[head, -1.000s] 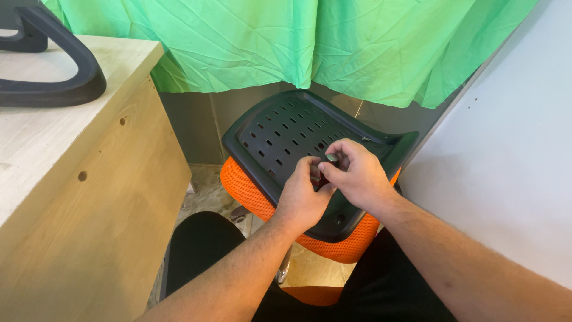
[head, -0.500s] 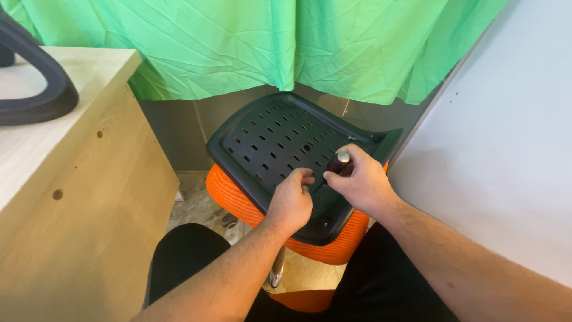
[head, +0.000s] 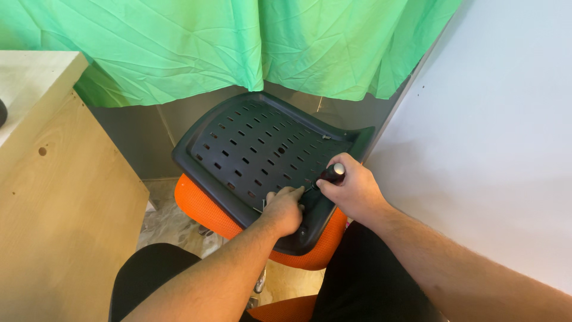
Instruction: The person uses a screwdriver to tighten screws into the underside of an orange chair seat, securing a black plastic backrest frame. The person repeatedly aligns and turns the screwdriver to fasten multiple screws.
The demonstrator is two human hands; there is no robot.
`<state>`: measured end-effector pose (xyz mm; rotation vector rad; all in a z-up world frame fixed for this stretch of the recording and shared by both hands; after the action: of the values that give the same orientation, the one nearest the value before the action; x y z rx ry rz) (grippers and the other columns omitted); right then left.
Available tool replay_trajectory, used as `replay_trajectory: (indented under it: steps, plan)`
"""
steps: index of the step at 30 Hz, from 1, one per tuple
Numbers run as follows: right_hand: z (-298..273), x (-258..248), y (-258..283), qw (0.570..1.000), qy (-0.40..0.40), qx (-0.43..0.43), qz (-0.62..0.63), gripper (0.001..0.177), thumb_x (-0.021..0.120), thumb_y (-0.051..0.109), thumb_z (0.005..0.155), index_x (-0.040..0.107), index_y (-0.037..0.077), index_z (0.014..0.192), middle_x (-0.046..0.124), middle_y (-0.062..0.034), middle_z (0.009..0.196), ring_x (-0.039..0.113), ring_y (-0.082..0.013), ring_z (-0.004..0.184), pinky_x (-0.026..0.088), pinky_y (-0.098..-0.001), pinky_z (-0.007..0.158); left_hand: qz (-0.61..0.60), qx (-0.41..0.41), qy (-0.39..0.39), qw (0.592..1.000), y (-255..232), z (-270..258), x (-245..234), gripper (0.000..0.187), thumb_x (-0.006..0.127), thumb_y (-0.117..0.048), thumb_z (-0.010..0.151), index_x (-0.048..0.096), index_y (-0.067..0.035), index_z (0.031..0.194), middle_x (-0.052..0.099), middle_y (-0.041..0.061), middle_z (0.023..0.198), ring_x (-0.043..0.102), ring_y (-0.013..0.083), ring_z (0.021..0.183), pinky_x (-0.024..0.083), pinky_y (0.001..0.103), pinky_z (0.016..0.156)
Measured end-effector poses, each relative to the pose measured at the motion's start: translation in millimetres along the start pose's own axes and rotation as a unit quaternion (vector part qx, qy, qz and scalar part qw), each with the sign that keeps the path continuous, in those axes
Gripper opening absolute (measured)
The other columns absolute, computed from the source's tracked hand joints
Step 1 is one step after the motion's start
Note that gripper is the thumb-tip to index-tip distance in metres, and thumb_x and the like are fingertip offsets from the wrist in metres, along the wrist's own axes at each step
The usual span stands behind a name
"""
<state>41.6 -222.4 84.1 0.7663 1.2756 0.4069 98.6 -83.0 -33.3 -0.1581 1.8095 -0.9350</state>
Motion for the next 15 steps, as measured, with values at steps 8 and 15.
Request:
replay_trajectory:
  steps: [8, 15]
  plan:
    - [-4.3, -7.5, -5.4, 0.998, -0.041, 0.022, 0.037, 0.030, 0.079, 0.018, 0.080, 0.063, 0.006, 0.103, 0.075, -0.0077, 0.087, 0.074, -0.0166, 0.079, 0.059, -0.0323, 0.074, -0.039, -0.056, 0.007, 0.998, -3.8, 9.0, -4.6, 0.037, 0.064, -0.024, 0.096, 0.068, -0.018, 0.133, 0.061, 0.011, 0.137, 0.060, 0.0307, 0.129, 0.049, 0.041, 0.110]
    - [-1.5, -16.6, -8.8, 0.996, -0.085, 0.014, 0.024, 0.031, 0.078, 0.016, 0.081, 0.061, 0.005, 0.105, 0.073, -0.0090, 0.092, 0.074, -0.0187, 0.081, 0.059, -0.0334, 0.075, 0.011, -0.067, 0.018, 0.998, -10.5, 9.0, -9.2, 0.050, 0.060, -0.039, 0.096, 0.057, -0.031, 0.145, 0.034, -0.010, 0.163, 0.015, 0.0319, 0.147, 0.024, 0.051, 0.118]
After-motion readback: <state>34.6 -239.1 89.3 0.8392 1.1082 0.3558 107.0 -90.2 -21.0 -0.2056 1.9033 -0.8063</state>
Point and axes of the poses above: each hand's wrist, its own z-axis towards the middle knuckle, its own x-axis out of the palm, y = z × x, the point moved 5 cm from there along z, towards the middle knuckle
